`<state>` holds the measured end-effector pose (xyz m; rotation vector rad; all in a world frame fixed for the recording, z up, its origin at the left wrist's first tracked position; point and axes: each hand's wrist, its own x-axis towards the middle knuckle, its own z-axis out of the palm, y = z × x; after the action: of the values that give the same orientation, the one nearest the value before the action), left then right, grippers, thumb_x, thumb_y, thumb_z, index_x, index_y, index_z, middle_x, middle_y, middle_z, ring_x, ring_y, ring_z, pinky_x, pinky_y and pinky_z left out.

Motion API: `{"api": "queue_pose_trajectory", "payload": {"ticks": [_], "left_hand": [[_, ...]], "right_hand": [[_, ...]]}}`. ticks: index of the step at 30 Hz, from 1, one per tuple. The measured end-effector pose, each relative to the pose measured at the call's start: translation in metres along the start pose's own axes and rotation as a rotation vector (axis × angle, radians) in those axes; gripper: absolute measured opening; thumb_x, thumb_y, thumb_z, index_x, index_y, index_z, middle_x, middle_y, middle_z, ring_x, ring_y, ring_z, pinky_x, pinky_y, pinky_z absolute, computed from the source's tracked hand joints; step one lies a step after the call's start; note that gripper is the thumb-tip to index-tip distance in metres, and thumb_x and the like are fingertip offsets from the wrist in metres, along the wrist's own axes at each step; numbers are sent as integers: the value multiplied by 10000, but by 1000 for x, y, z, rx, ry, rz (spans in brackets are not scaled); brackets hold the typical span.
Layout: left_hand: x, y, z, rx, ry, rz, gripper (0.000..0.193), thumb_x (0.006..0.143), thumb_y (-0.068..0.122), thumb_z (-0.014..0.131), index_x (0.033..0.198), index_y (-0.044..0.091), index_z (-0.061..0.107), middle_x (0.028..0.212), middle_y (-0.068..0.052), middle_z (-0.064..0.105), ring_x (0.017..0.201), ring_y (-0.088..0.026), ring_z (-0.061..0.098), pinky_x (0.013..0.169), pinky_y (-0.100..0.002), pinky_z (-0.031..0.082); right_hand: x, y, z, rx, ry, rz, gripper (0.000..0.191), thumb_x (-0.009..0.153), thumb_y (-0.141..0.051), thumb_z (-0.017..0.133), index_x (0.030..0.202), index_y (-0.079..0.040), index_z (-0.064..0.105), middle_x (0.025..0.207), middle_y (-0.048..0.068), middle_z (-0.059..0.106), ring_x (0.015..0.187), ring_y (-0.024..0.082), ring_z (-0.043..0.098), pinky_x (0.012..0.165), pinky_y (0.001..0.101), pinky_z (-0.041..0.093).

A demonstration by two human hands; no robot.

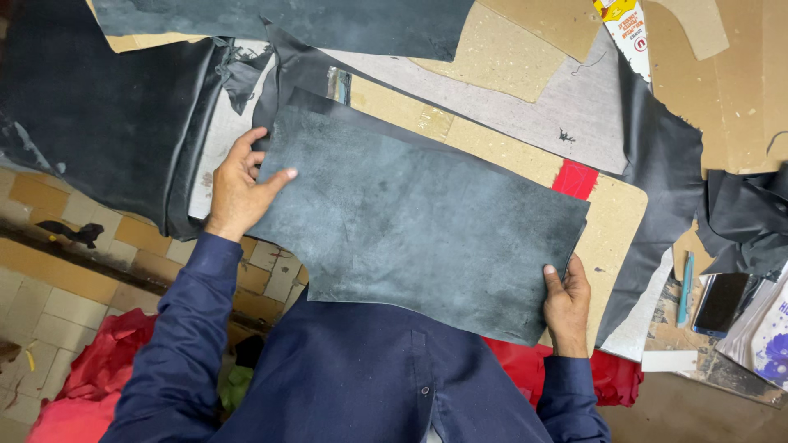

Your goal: The person places a cardboard template on a sheet of black leather, traces the outline with a pen, and cuts along the marked line using a utility knife. The person then removes the cut piece and sets it aside.

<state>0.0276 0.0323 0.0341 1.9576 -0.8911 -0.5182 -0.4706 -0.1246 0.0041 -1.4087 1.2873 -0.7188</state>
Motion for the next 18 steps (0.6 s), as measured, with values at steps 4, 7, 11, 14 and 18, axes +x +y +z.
{"api": "queue_pose_trajectory", "payload": {"ticks": [4, 7, 11, 14, 18], "left_hand": [[7, -27, 10, -50, 73, -69, 433, 857, 125, 859, 1221, -27, 679, 790, -36, 711, 652, -30, 614, 579, -195, 497], [10, -37, 12, -3, 111, -130, 293, 855, 180, 878, 1000, -21, 722, 683, -19, 681, 555, -45, 554, 510, -219, 440], [12, -37, 12, 82, 138, -143, 337, 850, 257, 901, 731, 20, 693, 561, 10, 621, 474, -45, 518, 467, -229, 420], [13, -33, 11, 212, 129, -111, 436, 863, 297, 917, 666, 11, 654, 537, -19, 596, 457, -80, 507, 465, -272, 406], [10, -34, 12, 154, 179, -54, 310, 910, 258, 870, 761, 45, 702, 594, -4, 653, 494, -65, 557, 492, -266, 445]], "right_hand": [[1, 3, 1, 16, 3, -5, 409, 1032, 8, 495, 1438, 58, 504, 1332, 155, 652, 1203, 170, 620, 1035, 282, 470], [1, 2, 3, 34, -2, -4, 420, 1029, 15, 488, 1447, 54, 498, 1330, 149, 648, 1184, 155, 618, 1022, 276, 468], [-1, -1, 3, 49, 4, 29, 430, 1033, -6, 487, 1460, 42, 495, 1327, 136, 652, 1172, 143, 620, 1021, 267, 467], [-3, -2, 4, 47, 28, 26, 396, 1060, -38, 511, 1447, 48, 512, 1320, 136, 658, 1167, 136, 619, 1016, 265, 469], [-4, 2, 5, 42, 18, -24, 383, 1065, -48, 523, 1434, 54, 515, 1302, 135, 663, 1158, 140, 621, 1010, 269, 475]]}}
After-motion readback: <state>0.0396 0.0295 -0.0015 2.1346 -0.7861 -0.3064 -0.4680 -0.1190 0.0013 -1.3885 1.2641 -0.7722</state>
